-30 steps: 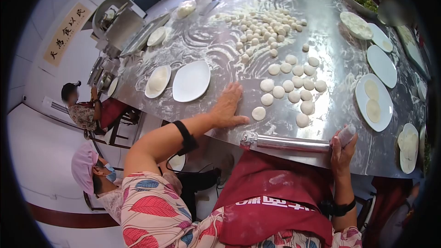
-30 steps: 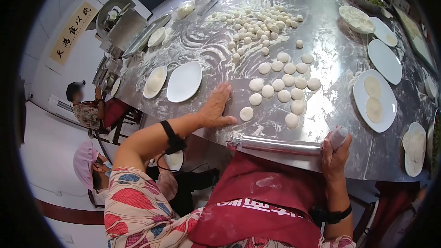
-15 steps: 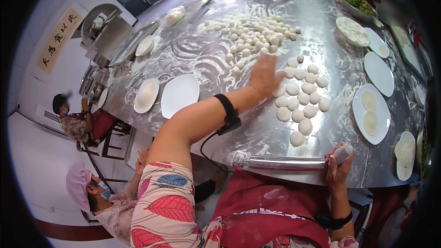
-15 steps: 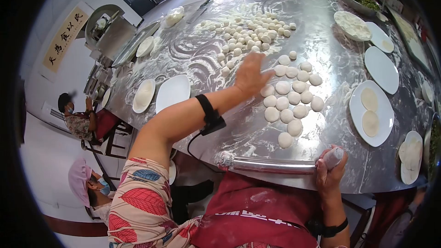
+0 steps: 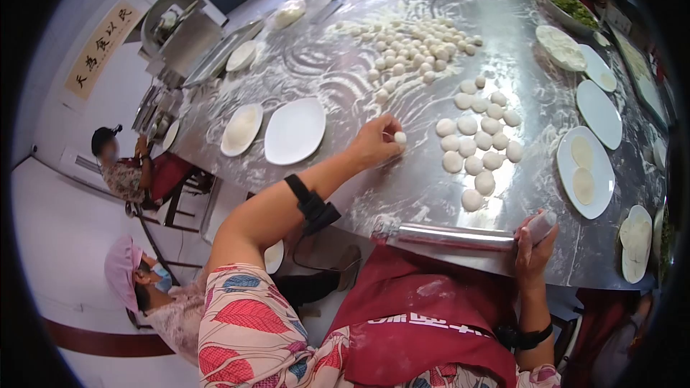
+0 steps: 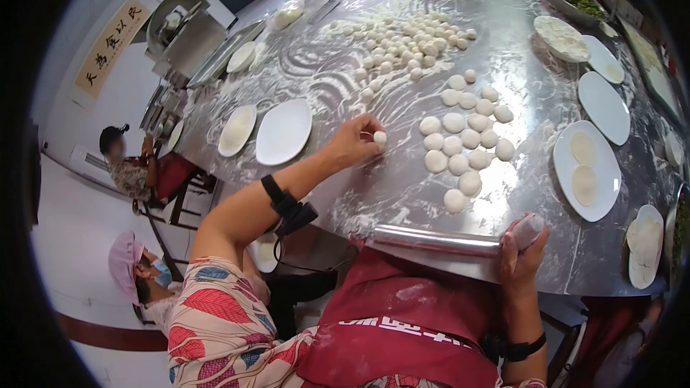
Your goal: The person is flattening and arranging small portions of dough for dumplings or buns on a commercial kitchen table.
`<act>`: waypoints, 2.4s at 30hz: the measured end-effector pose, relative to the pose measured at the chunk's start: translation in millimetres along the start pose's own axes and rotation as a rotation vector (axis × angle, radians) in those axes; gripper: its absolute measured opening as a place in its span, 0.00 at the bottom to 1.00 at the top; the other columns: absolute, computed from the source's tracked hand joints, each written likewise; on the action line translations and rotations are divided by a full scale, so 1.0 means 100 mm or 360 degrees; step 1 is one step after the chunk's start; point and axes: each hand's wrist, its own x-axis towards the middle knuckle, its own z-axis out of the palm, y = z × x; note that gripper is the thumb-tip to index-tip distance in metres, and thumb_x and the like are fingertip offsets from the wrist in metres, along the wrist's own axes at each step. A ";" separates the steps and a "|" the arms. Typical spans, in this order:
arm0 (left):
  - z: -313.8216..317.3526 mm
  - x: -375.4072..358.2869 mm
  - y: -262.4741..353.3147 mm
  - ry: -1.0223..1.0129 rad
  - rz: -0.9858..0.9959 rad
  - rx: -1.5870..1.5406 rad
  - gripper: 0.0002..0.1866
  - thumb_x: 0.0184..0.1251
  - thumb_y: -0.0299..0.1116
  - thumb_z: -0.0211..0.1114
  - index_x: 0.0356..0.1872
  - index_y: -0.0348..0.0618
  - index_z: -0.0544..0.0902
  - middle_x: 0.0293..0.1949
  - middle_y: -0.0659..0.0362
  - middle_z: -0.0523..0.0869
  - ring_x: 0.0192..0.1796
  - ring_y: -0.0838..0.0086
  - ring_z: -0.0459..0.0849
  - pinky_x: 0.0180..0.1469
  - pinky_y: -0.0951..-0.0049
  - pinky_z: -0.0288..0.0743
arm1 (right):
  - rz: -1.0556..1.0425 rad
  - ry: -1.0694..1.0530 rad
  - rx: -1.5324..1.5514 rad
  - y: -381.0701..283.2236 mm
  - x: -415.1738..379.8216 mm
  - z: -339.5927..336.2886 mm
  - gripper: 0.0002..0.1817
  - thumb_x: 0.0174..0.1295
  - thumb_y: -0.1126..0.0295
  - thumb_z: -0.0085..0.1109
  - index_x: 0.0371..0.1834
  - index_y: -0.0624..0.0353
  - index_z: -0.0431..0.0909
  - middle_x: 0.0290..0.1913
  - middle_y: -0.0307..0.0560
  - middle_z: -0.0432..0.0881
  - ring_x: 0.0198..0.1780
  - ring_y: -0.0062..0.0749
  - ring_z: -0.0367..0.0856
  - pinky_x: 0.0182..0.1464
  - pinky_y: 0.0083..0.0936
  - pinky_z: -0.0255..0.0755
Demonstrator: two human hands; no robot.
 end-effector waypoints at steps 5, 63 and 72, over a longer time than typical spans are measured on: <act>-0.21 -0.59 -0.10 0.0172 0.0183 0.0564 0.18 0.42 0.30 0.75 0.37 0.43 0.80 0.43 0.55 0.77 0.52 0.60 0.74 0.55 0.65 0.70 | 0.0059 -0.0025 0.0063 0.03 -0.02 -0.01 0.22 0.71 0.67 0.49 0.62 0.66 0.56 0.37 0.45 0.73 0.31 0.21 0.71 0.34 0.17 0.67; -0.21 0.42 -0.16 0.0258 0.0026 0.1423 0.49 0.62 0.63 0.54 0.71 0.30 0.52 0.69 0.39 0.57 0.74 0.51 0.52 0.72 0.51 0.47 | 0.0068 -0.0007 0.0007 0.04 0.00 -0.01 0.26 0.70 0.64 0.52 0.63 0.67 0.55 0.37 0.46 0.72 0.30 0.23 0.71 0.35 0.20 0.68; -0.26 1.13 -0.04 0.0669 0.0173 0.1135 0.19 0.54 0.40 0.70 0.44 0.42 0.82 0.40 0.51 0.83 0.45 0.57 0.82 0.49 0.63 0.75 | 0.0063 -0.0006 0.0026 0.02 0.00 -0.02 0.23 0.69 0.68 0.53 0.60 0.66 0.57 0.37 0.48 0.73 0.31 0.23 0.72 0.35 0.20 0.70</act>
